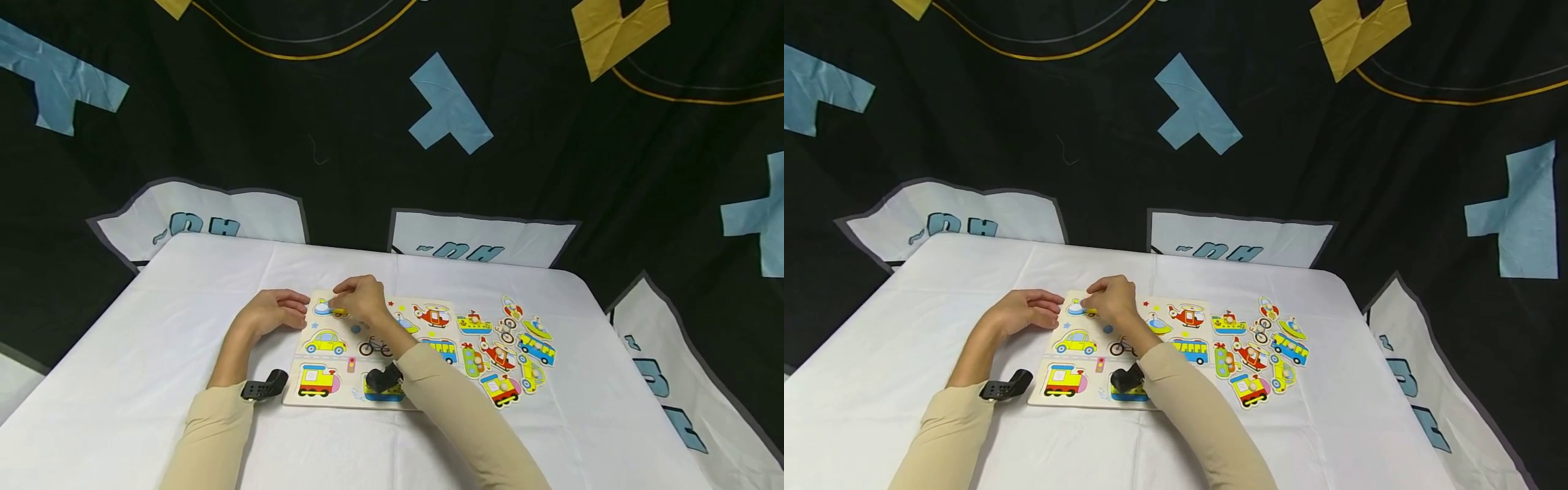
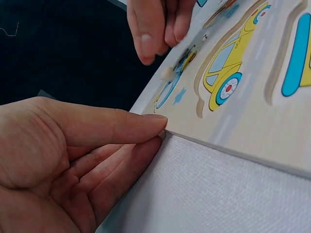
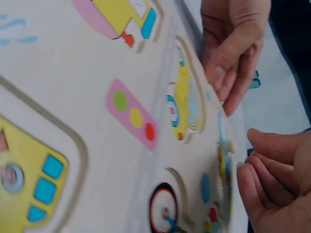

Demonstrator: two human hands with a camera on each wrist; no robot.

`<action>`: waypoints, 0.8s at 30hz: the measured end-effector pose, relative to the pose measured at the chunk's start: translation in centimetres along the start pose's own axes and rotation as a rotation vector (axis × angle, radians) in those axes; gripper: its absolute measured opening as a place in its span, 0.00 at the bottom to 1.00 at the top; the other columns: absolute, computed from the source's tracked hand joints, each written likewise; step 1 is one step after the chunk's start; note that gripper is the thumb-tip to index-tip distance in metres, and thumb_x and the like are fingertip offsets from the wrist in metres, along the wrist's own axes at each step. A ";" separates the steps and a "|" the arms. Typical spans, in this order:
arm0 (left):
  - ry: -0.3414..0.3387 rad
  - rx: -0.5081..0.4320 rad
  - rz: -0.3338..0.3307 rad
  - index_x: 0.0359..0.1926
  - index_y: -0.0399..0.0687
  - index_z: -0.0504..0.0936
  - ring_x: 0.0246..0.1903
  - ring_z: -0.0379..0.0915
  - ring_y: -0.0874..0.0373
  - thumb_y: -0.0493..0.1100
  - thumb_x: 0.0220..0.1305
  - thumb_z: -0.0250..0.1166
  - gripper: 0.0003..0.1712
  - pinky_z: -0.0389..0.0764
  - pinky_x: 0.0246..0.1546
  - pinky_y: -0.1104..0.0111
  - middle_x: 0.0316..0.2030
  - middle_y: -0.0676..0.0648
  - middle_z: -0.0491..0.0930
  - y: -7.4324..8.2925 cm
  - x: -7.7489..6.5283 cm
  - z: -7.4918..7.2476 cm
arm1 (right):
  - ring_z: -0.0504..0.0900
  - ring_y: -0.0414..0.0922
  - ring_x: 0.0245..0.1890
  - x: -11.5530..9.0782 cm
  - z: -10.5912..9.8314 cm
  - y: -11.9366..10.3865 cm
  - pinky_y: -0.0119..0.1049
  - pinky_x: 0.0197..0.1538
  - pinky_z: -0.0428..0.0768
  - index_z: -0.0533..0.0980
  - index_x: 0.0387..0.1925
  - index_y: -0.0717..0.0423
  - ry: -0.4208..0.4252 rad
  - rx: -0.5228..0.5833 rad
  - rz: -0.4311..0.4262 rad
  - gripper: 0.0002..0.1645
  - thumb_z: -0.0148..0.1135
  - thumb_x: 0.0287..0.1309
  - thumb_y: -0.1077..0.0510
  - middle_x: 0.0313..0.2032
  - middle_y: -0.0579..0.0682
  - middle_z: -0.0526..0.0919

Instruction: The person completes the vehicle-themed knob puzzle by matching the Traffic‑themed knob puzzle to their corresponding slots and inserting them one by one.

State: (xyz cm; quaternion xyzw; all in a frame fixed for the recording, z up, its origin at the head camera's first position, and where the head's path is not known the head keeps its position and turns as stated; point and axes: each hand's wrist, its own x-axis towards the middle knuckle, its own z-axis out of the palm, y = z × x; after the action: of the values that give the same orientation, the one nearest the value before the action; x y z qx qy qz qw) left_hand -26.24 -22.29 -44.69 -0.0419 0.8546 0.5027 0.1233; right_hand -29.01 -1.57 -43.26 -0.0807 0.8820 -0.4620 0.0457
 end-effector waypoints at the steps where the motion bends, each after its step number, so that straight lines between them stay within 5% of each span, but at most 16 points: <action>1: 0.001 0.002 -0.003 0.60 0.40 0.80 0.40 0.80 0.59 0.38 0.52 0.76 0.31 0.77 0.45 0.68 0.44 0.45 0.87 0.0 0.0 0.0 | 0.80 0.36 0.30 0.0 -0.2 -0.1 0.27 0.35 0.74 0.88 0.40 0.56 0.002 0.004 0.002 0.13 0.77 0.52 0.57 0.28 0.45 0.88; 10: 0.010 -0.004 -0.008 0.59 0.40 0.80 0.40 0.80 0.58 0.36 0.51 0.76 0.32 0.76 0.44 0.69 0.43 0.45 0.87 0.1 0.0 0.1 | 0.82 0.41 0.35 -0.1 -3.3 0.0 0.31 0.37 0.75 0.87 0.42 0.57 0.015 0.018 -0.011 0.15 0.76 0.53 0.56 0.30 0.47 0.88; 24: 0.007 -0.006 -0.013 0.60 0.40 0.80 0.41 0.80 0.57 0.37 0.51 0.76 0.32 0.76 0.44 0.69 0.44 0.45 0.86 0.1 -0.1 0.1 | 0.84 0.47 0.40 -0.4 -11.5 2.7 0.39 0.44 0.77 0.86 0.48 0.55 0.062 0.022 0.076 0.21 0.77 0.52 0.53 0.37 0.51 0.90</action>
State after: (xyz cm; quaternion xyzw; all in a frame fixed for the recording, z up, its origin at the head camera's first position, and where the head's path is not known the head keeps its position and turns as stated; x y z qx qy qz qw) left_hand -26.16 -22.17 -44.67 -0.0494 0.8533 0.5042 0.1234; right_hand -30.72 9.29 -38.88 -0.0320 0.8803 -0.4720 0.0368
